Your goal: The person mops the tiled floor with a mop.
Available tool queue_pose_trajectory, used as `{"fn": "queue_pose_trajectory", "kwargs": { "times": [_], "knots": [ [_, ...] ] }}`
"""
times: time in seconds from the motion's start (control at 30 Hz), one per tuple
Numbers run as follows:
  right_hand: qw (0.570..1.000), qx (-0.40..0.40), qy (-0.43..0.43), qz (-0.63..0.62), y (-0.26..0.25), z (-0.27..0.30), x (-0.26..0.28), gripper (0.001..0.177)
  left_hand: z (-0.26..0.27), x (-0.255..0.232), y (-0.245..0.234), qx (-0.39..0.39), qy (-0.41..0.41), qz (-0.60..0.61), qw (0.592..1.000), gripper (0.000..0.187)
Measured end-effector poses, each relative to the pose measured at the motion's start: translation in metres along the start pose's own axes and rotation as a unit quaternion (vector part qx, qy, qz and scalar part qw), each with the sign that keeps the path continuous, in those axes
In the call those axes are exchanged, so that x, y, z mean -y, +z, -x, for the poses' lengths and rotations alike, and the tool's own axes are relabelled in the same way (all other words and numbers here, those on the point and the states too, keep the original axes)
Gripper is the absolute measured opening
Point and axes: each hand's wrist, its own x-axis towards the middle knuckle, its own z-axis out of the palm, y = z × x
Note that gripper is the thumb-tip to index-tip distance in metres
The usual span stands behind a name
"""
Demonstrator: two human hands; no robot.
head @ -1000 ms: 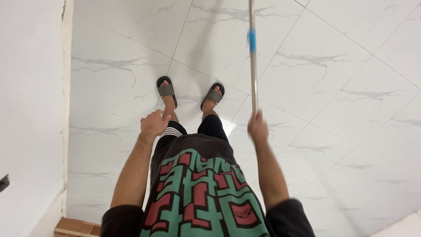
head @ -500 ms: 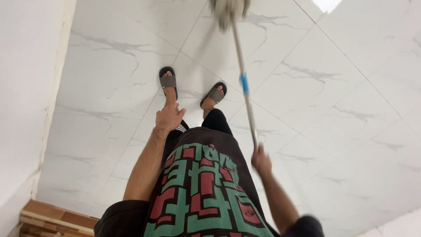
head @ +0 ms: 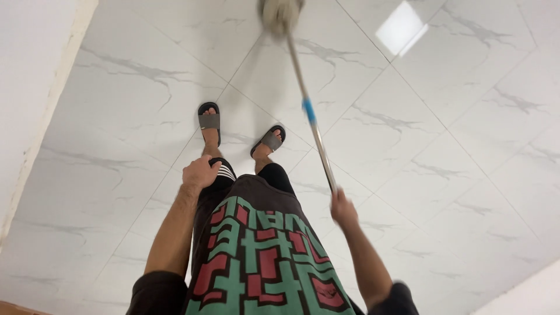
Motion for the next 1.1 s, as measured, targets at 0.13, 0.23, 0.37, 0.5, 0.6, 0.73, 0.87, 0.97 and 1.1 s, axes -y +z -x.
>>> {"fn": "queue_pose_trajectory", "kwargs": {
  "times": [0.13,0.23,0.37,0.5,0.6,0.73,0.87,0.97,1.1],
  "knots": [
    [0.980,0.107,0.137,0.095,0.001,0.134,-0.083,0.055,-0.028,-0.013,-0.016,0.037,0.001,0.004,0.999,0.062],
    [0.978,0.107,0.154,0.094,0.007,0.141,-0.063,0.054,-0.029,-0.018,-0.030,0.011,0.033,0.040,0.999,0.060],
    [0.994,0.068,0.054,0.064,0.010,0.037,0.036,0.051,-0.015,-0.002,-0.047,-0.046,0.058,0.080,0.994,0.060],
    [0.978,-0.096,-0.174,0.060,-0.031,-0.140,0.206,0.049,0.004,0.036,-0.054,-0.060,0.005,0.050,0.997,0.061],
    [0.919,-0.181,-0.328,0.124,-0.060,-0.213,0.296,0.029,0.015,0.075,-0.046,-0.067,-0.043,0.083,0.993,0.059],
    [0.938,-0.200,-0.276,0.069,-0.054,-0.173,0.283,0.033,0.028,0.107,-0.026,-0.068,-0.077,0.079,0.992,0.060],
    [0.994,0.008,-0.034,0.102,-0.034,-0.025,0.117,0.054,0.013,0.109,-0.004,-0.010,-0.076,0.083,0.994,0.061],
    [0.980,0.067,0.065,0.178,-0.048,0.079,0.008,0.055,-0.009,0.092,-0.006,0.016,-0.052,0.090,0.995,0.063],
    [0.957,0.092,0.107,0.254,-0.079,0.124,-0.031,0.056,-0.015,0.055,-0.020,0.028,-0.020,0.125,0.992,0.060]
  ]
}}
